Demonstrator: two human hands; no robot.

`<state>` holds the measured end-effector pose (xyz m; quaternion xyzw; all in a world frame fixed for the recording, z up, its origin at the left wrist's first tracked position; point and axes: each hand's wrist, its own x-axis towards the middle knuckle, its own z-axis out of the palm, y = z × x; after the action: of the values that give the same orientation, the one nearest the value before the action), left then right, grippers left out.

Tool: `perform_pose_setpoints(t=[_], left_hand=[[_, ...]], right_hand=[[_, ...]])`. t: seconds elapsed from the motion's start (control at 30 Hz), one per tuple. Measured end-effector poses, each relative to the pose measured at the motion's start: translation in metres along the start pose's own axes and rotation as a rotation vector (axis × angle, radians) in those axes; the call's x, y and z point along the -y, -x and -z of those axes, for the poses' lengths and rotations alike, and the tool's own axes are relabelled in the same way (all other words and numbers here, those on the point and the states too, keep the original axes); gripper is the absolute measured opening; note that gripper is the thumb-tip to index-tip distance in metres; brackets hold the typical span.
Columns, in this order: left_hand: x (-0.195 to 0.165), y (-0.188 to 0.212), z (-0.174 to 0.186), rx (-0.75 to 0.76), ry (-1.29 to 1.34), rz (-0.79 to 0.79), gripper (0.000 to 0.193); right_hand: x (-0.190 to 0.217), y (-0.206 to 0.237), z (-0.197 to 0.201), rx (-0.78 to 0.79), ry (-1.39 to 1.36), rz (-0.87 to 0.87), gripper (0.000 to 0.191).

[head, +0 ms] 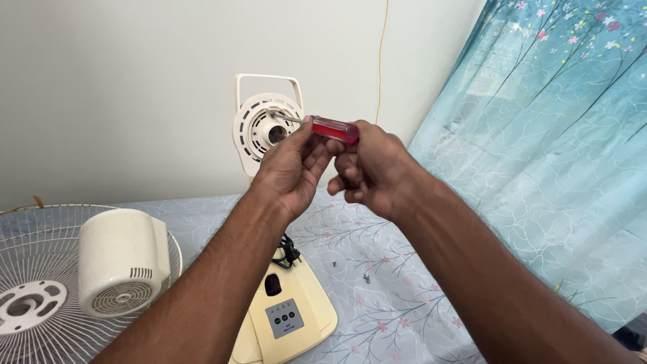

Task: The person reassembles a pedestal fan on a table. They position the fan head housing on the stand, fit the front grille cover over the motor, align screws by hand, and use a screwdriver to tighten the screws securing the fan head components.

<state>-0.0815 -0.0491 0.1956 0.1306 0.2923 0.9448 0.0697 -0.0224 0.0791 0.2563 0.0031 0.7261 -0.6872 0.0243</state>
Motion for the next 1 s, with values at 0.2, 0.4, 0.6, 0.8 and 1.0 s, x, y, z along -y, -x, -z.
perform_pose_setpoints(t=[0.2, 0.4, 0.6, 0.8, 1.0], left_hand=[[-0.002, -0.005, -0.001, -0.034, 0.041, 0.0, 0.023], [-0.002, -0.003, -0.006, -0.023, 0.042, -0.008, 0.022], [-0.003, -0.001, -0.007, -0.004, 0.015, 0.0, 0.026], [-0.004, -0.005, -0.002, 0.032, 0.044, 0.009, 0.027], [-0.001, -0.007, 0.003, 0.032, 0.092, -0.002, 0.028]], right_hand=[[-0.005, 0.018, -0.002, -0.281, 0.596, 0.551, 0.039], [-0.006, 0.025, 0.011, -0.404, 1.124, 1.333, 0.031], [0.006, 0.023, -0.007, -0.433, 0.923, 0.728, 0.041], [0.008, 0.017, -0.02, -0.252, 0.443, 0.323, 0.061], [0.001, 0.004, -0.017, -0.055, 0.043, 0.024, 0.05]])
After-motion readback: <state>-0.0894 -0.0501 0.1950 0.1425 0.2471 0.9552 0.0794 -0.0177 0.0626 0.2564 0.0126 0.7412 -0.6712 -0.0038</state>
